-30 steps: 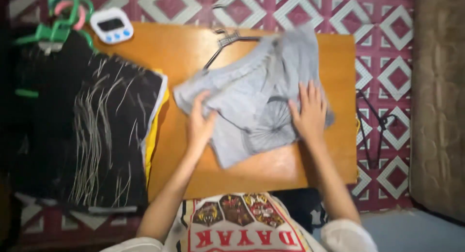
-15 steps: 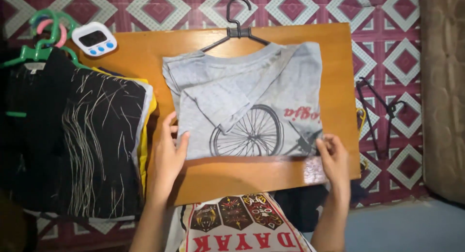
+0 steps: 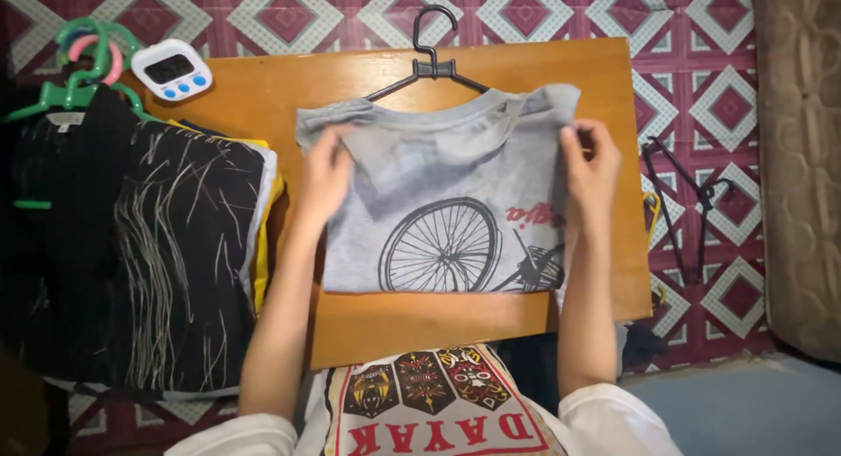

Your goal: Folding t-shirts and putting them on hangers.

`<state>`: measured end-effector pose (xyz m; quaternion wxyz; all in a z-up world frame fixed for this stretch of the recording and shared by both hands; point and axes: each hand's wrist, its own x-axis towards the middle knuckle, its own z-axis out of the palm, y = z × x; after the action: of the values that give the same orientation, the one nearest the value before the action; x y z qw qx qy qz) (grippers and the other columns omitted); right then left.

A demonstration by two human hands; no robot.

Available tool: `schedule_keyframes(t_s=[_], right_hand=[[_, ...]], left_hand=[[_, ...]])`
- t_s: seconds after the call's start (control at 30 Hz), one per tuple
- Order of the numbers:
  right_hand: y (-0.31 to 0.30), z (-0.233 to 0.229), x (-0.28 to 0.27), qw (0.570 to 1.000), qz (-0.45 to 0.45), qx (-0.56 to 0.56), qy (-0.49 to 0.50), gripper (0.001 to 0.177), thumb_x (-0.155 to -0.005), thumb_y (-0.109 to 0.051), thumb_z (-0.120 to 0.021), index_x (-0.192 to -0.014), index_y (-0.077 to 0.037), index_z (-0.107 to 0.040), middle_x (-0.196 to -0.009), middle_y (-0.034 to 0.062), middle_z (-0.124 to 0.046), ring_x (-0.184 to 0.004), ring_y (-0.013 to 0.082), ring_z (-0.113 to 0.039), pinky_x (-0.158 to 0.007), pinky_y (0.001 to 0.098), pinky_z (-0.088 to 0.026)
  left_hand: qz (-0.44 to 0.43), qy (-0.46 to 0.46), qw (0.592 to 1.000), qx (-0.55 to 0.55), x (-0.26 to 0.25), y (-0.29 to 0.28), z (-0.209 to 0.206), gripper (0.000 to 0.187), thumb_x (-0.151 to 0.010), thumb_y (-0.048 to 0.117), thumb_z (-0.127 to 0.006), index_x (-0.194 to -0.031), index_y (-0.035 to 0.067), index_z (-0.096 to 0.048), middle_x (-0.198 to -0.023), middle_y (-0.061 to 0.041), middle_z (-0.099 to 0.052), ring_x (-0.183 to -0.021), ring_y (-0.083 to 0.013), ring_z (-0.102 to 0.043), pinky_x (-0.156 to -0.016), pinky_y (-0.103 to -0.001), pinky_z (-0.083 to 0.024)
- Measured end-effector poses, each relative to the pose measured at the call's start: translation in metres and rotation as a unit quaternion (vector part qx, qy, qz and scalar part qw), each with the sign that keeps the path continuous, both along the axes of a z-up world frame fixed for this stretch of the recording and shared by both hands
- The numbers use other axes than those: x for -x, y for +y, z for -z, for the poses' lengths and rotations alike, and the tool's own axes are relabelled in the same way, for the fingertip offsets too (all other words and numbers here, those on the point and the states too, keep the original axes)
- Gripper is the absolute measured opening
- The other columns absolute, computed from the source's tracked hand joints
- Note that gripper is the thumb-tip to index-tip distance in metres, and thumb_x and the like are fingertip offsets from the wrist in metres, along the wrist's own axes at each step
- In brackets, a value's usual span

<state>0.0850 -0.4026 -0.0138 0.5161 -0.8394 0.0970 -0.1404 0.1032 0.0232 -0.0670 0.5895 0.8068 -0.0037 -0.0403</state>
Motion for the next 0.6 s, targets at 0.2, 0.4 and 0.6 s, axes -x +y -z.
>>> schedule_keyframes(t_s=[0.2, 0.4, 0.6], right_hand=[[-0.012, 0.024, -0.026, 0.968, -0.005, -0.244, 0.064, 0.033, -0.102, -0.014, -0.073, -0.130, -0.001, -0.062, -0.107, 0.0034, -0.069, -0.093, 0.0082, -0.064, -0.086, 0.0236, -0.051], [0.021, -0.041, -0.013, 0.935, -0.069, -0.345, 0.051, 0.039, -0.097, -0.006, -0.070, -0.133, 0.001, -0.058, -0.118, 0.0070, -0.073, -0.102, 0.0118, -0.070, -0.093, 0.0258, -0.055], [0.007, 0.007, 0.014, 0.971, 0.021, -0.236, 0.030, 0.040, -0.103, -0.011, -0.071, -0.140, 0.001, -0.059, -0.107, 0.0024, -0.072, -0.088, 0.0075, -0.062, -0.078, 0.0220, -0.047]], left_hand=[[-0.116, 0.122, 0.952, 0.257, -0.016, 0.002, -0.007, 0.043, -0.103, 0.017, -0.060, -0.142, -0.002, -0.056, -0.132, -0.010, -0.068, -0.117, -0.0154, -0.064, -0.101, -0.029, -0.048], [-0.062, 0.041, 0.953, 0.293, 0.021, 0.000, -0.068, 0.055, -0.099, 0.007, -0.063, -0.150, -0.002, -0.044, -0.131, -0.013, -0.067, -0.116, -0.0147, -0.065, -0.101, -0.028, -0.051], [-0.123, 0.049, 0.982, 0.132, 0.067, 0.006, -0.050, 0.058, -0.103, 0.022, -0.065, -0.151, 0.001, -0.039, -0.128, -0.015, -0.067, -0.108, -0.0193, -0.069, -0.092, -0.030, -0.054]])
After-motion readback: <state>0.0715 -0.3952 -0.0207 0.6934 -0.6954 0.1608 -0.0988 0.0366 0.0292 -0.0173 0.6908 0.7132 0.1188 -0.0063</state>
